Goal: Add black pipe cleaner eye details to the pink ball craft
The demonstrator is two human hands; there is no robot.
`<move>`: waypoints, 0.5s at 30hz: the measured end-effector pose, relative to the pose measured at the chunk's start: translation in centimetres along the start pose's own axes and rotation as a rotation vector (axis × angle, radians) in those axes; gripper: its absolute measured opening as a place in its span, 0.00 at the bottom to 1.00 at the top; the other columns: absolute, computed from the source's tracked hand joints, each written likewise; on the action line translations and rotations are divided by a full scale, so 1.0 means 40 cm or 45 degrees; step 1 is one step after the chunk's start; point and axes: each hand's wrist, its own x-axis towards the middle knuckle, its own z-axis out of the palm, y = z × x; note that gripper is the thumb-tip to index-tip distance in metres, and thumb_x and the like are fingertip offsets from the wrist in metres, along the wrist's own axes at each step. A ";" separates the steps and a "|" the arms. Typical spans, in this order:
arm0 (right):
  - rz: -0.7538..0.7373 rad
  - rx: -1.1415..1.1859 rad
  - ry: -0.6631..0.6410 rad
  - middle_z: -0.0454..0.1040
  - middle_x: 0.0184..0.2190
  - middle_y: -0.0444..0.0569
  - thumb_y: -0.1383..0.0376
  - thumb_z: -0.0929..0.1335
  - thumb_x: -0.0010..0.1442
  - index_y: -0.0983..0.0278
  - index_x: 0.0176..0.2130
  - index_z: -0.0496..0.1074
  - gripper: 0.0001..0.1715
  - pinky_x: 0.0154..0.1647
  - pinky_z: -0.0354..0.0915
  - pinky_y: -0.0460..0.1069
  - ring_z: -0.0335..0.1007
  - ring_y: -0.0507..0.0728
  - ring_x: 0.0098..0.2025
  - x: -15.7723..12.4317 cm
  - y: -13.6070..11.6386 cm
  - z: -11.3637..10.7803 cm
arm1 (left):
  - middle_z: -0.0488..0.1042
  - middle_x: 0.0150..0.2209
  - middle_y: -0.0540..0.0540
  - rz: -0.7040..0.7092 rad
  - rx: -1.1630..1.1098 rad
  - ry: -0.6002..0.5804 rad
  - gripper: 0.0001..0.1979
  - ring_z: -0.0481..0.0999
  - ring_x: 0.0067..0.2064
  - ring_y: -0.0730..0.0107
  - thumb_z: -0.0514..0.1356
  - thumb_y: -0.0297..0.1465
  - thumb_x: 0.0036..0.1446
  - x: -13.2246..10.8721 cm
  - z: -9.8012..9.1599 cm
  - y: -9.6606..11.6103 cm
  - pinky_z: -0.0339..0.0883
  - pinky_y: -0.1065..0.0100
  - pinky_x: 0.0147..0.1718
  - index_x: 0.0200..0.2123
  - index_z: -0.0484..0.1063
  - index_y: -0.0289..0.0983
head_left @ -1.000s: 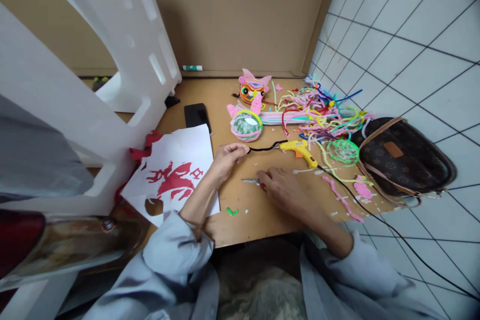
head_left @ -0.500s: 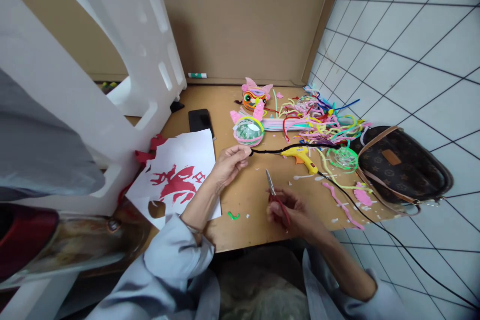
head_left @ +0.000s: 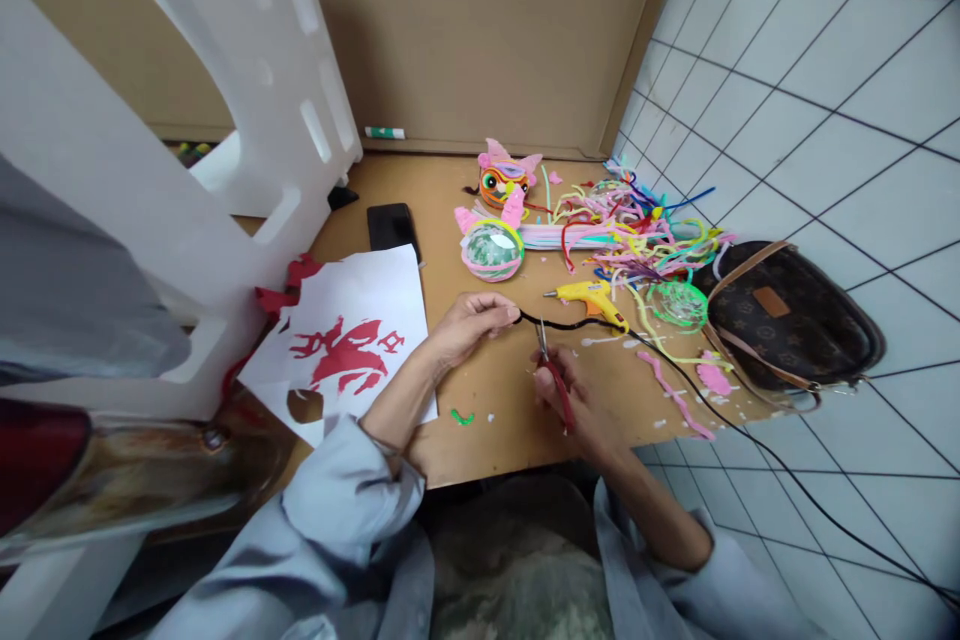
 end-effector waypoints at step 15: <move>0.007 0.204 0.085 0.60 0.22 0.38 0.42 0.65 0.55 0.61 0.38 0.63 0.26 0.21 0.52 0.44 0.55 0.49 0.22 0.008 0.019 0.010 | 0.68 0.19 0.52 -0.044 0.169 -0.113 0.14 0.58 0.21 0.81 0.69 0.38 0.39 0.004 -0.001 -0.021 0.48 0.72 0.22 0.24 0.76 0.33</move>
